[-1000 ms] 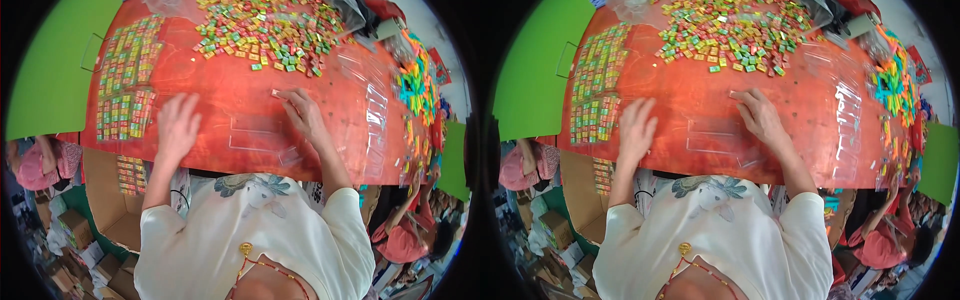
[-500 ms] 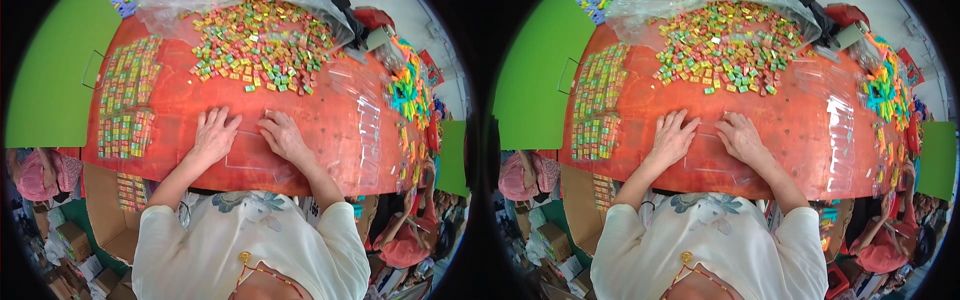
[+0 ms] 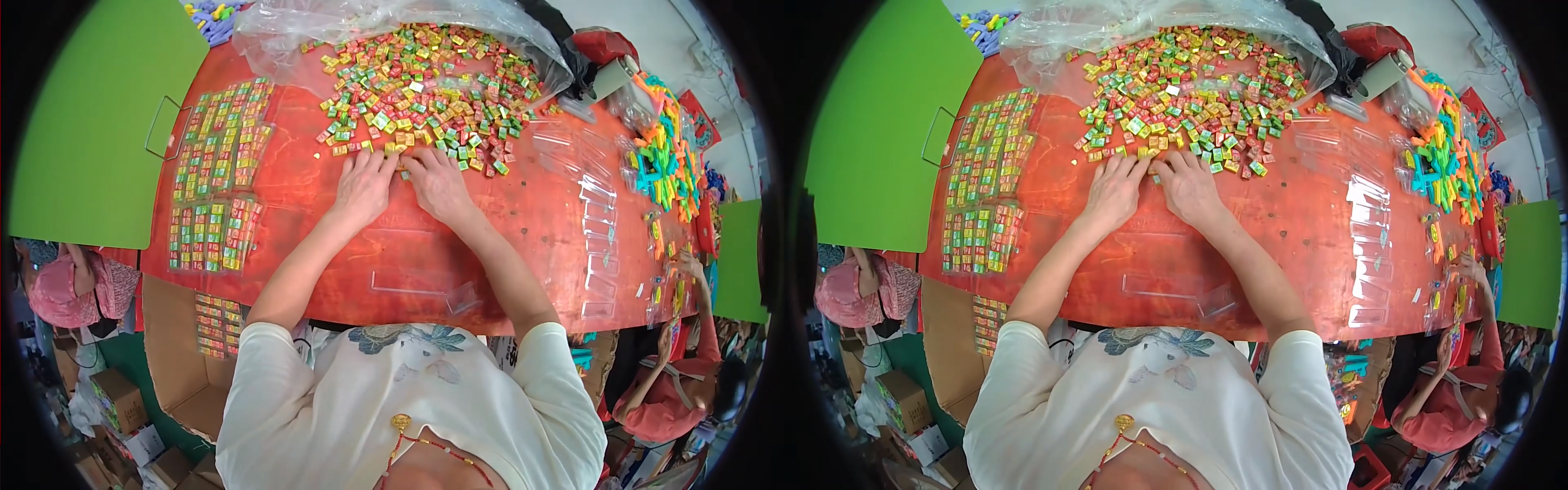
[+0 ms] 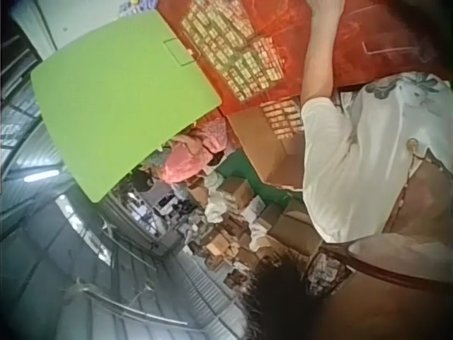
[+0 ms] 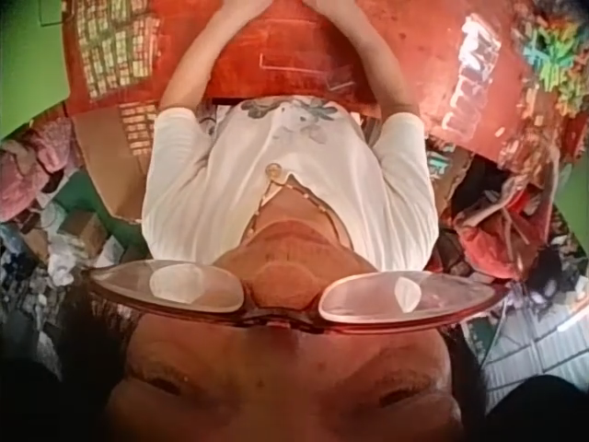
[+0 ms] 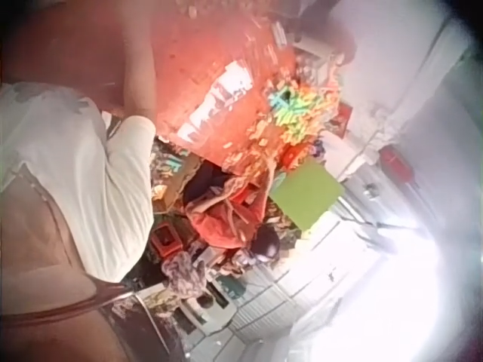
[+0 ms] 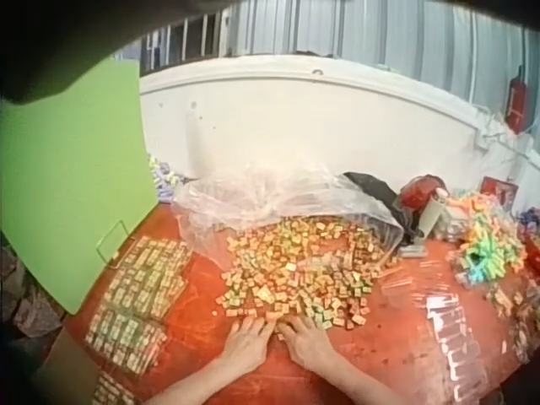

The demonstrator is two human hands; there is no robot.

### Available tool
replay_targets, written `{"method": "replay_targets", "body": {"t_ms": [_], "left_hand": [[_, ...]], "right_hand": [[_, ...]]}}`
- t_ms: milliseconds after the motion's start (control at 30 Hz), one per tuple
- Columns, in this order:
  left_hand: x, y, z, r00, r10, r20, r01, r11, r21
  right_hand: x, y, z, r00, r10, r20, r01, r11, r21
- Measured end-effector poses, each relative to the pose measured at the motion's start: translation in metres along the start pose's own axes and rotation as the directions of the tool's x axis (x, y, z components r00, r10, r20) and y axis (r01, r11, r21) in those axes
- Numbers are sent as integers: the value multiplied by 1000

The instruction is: Arranging small colorful toy tiles into organized rows on a workspace table.

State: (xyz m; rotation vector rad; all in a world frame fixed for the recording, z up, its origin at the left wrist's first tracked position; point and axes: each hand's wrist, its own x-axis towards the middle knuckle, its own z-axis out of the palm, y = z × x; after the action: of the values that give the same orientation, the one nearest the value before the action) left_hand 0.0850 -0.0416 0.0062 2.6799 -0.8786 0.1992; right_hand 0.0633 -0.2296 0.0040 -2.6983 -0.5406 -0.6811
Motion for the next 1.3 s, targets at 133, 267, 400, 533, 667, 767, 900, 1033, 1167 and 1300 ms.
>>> {"method": "replay_targets", "body": {"t_ms": [133,267,400,533,667,767,900,1033,1167,1300], "left_hand": [[-38,2,-16,990,87,-114,-97,991,-93],[-41,-26,-35,981,-22,-192,5,996,-86],[-36,-35,-42,985,-165,58,165,986,9],[-32,-17,-52,970,-164,181,158,986,51],[-28,-28,-44,967,-134,214,123,990,64],[-28,-37,-34,990,-86,116,75,993,92],[-28,-33,-39,992,-100,78,87,985,147],[-43,-21,-39,981,-188,50,177,971,161],[-58,-8,-39,979,-202,34,196,971,138],[-66,-13,-53,986,-157,57,151,984,91]], "right_hand": [[-23,7,-24,989,-55,135,36,990,139],[-22,3,-33,989,1,146,-21,991,133],[-5,-21,-23,994,-44,98,33,993,114],[6,-36,-8,983,-122,139,132,989,-64],[-1,-35,-3,978,-143,150,156,985,-78],[-4,-39,-13,994,-58,90,68,993,-101],[0,-49,-20,985,-9,171,21,997,-73],[-3,-50,-16,986,-24,163,30,999,-36],[-11,-40,-19,995,-3,103,5,1000,-15],[-33,-23,-45,988,87,129,-89,996,10]]}}
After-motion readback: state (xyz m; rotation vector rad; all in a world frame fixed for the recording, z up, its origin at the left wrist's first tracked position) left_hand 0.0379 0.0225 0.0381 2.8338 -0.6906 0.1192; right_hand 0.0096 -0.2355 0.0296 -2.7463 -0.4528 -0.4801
